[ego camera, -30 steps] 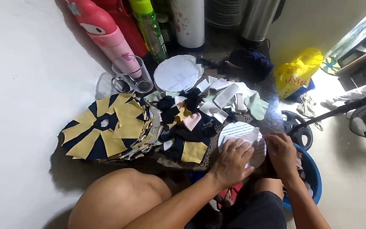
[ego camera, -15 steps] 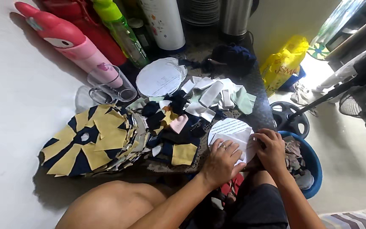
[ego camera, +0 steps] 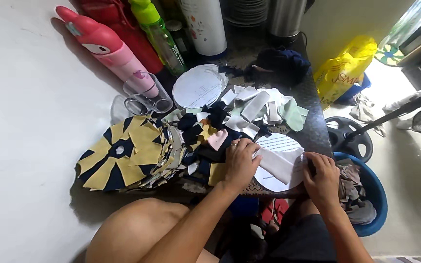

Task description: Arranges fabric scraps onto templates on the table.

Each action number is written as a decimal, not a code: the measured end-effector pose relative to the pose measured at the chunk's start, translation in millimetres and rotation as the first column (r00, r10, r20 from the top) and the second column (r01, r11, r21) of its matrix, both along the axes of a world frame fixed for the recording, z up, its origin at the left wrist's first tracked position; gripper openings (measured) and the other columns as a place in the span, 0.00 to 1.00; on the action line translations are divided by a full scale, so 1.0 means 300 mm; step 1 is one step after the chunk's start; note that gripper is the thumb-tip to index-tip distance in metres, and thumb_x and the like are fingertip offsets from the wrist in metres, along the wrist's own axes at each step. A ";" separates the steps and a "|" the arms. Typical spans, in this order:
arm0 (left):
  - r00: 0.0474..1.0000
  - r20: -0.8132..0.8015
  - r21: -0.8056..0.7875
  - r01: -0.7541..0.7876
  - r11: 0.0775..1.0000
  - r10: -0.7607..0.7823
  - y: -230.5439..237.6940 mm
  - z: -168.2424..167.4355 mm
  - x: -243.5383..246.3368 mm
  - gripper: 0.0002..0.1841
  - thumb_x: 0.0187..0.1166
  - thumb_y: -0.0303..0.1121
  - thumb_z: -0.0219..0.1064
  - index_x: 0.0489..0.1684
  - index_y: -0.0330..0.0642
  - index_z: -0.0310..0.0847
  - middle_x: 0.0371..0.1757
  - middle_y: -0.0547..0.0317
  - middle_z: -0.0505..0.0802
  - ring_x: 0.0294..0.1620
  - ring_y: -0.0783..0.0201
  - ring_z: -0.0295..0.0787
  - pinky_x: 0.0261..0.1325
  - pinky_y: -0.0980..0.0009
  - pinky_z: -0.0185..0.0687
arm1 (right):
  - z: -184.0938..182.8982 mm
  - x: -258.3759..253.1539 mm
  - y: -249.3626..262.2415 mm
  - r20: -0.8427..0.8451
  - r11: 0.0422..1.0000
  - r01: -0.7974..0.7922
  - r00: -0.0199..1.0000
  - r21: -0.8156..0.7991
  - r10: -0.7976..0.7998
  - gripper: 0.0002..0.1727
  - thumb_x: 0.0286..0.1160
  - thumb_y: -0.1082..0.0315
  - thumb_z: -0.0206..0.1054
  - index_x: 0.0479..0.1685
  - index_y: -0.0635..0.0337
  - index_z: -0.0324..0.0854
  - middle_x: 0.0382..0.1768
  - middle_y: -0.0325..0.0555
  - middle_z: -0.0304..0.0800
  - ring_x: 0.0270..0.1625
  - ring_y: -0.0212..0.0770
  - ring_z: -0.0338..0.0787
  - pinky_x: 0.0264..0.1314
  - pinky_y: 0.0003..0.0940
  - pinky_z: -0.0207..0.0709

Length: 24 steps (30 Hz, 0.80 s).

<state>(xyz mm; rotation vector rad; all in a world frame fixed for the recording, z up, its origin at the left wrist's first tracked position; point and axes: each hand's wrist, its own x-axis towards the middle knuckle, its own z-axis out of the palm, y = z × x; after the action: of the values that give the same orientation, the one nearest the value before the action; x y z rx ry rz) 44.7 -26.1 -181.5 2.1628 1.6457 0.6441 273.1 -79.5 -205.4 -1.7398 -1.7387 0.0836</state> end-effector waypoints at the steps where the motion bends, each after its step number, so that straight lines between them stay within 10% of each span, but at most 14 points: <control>1: 1.000 0.001 -0.012 0.011 1.000 -0.011 0.010 0.005 -0.004 0.13 0.78 0.37 0.72 0.55 0.42 0.92 0.61 0.45 0.91 0.69 0.40 0.82 0.71 0.41 0.71 | -0.002 -0.002 0.000 0.007 1.000 0.001 1.000 0.005 -0.001 0.18 0.70 0.62 0.66 0.55 0.58 0.91 0.57 0.54 0.93 0.64 0.65 0.87 0.57 0.65 0.74; 19: 0.993 -0.050 0.216 0.119 0.969 -0.111 0.014 -0.036 -0.016 0.13 0.82 0.35 0.66 0.55 0.40 0.92 0.58 0.46 0.94 0.66 0.40 0.87 0.68 0.39 0.76 | -0.032 -0.014 0.001 0.092 0.999 0.002 0.996 0.040 -0.005 0.18 0.71 0.52 0.69 0.57 0.45 0.94 0.58 0.51 0.92 0.66 0.62 0.85 0.62 0.64 0.71; 24: 0.894 -0.150 0.222 0.447 0.866 -0.423 -0.056 -0.058 0.065 0.24 0.88 0.48 0.53 0.76 0.51 0.83 0.82 0.53 0.81 0.88 0.39 0.67 0.84 0.27 0.51 | -0.033 -0.013 -0.003 0.103 0.999 -0.003 0.995 0.039 -0.001 0.20 0.72 0.51 0.67 0.57 0.47 0.94 0.59 0.53 0.92 0.66 0.63 0.85 0.61 0.64 0.72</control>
<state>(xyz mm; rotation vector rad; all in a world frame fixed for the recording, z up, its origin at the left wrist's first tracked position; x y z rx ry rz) 64.2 -42.8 -198.8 2.6675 1.0899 0.6420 269.3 -80.5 -215.3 -1.7419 -1.8026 -0.0399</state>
